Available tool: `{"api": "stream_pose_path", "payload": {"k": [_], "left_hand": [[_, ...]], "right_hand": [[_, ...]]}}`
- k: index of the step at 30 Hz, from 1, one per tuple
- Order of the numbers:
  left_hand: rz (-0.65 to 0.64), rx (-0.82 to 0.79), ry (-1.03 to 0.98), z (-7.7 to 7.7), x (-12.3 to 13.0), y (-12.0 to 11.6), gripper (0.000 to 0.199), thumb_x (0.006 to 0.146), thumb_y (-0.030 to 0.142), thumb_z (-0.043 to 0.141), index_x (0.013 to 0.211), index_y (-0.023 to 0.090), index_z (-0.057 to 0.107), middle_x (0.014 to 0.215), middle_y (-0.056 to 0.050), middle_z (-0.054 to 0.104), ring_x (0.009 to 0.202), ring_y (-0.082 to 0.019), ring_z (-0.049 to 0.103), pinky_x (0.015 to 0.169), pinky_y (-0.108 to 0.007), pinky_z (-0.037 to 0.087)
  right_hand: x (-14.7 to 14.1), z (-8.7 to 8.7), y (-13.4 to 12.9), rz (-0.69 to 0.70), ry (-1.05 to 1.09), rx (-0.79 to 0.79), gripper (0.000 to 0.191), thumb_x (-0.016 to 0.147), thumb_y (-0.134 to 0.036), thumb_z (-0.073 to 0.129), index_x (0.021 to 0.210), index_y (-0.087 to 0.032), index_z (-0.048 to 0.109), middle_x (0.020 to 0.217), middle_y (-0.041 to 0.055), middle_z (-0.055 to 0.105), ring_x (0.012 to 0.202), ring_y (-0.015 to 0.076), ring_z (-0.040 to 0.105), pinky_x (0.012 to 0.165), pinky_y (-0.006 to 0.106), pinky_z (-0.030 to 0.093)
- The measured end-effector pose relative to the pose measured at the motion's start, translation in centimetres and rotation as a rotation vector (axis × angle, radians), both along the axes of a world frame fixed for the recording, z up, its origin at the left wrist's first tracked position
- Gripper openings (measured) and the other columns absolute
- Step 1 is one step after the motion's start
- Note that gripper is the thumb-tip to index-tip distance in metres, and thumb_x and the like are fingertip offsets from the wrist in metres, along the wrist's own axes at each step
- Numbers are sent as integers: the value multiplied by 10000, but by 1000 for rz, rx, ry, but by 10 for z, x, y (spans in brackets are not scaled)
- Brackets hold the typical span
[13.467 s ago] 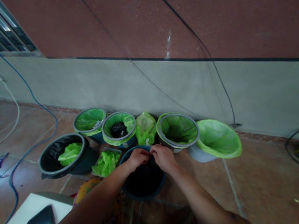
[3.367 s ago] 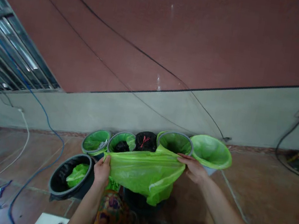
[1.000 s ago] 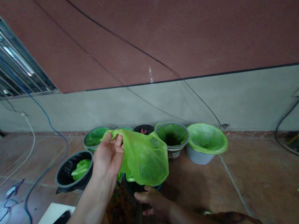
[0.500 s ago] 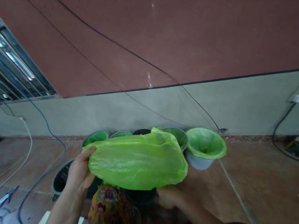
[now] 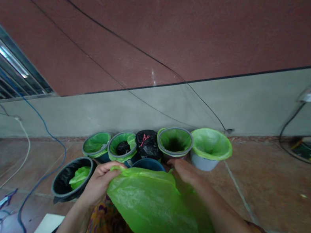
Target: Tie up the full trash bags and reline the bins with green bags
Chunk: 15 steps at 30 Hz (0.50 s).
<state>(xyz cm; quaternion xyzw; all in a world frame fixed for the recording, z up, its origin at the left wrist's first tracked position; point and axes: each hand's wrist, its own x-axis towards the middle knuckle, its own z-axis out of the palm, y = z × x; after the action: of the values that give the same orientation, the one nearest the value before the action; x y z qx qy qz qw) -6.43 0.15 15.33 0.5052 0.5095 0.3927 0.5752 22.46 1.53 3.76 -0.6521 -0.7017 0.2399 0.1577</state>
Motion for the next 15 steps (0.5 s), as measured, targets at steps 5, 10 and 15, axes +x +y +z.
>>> {"api": "stream_pose_path", "payload": {"k": [5,10,15], "left_hand": [[101,34,-6,2,-12,1,218,578,296,760,720,140,708,624,-7,679,499,-112,560,501,-201,417],[339,96,-61,-14,-43,12,215,526,266,758,690,148,686,617,19,672,522,-112,574,525,-196,431],[482,98,-107,-44,-73,27,220,505,250,741,691,153,671,628,30,657,557,-109,568,560,-202,437]], "right_hand": [[2,-15,6,-43,-78,-71,259,768,-140,533,899,-166,755,955,105,736,926,243,657,752,276,451],[36,-15,15,-445,63,65,248,735,-99,525,839,-165,740,892,90,738,827,189,654,689,236,445],[58,-7,11,-737,680,2,155,639,-94,551,713,-150,676,552,3,624,486,124,542,474,217,393]]}}
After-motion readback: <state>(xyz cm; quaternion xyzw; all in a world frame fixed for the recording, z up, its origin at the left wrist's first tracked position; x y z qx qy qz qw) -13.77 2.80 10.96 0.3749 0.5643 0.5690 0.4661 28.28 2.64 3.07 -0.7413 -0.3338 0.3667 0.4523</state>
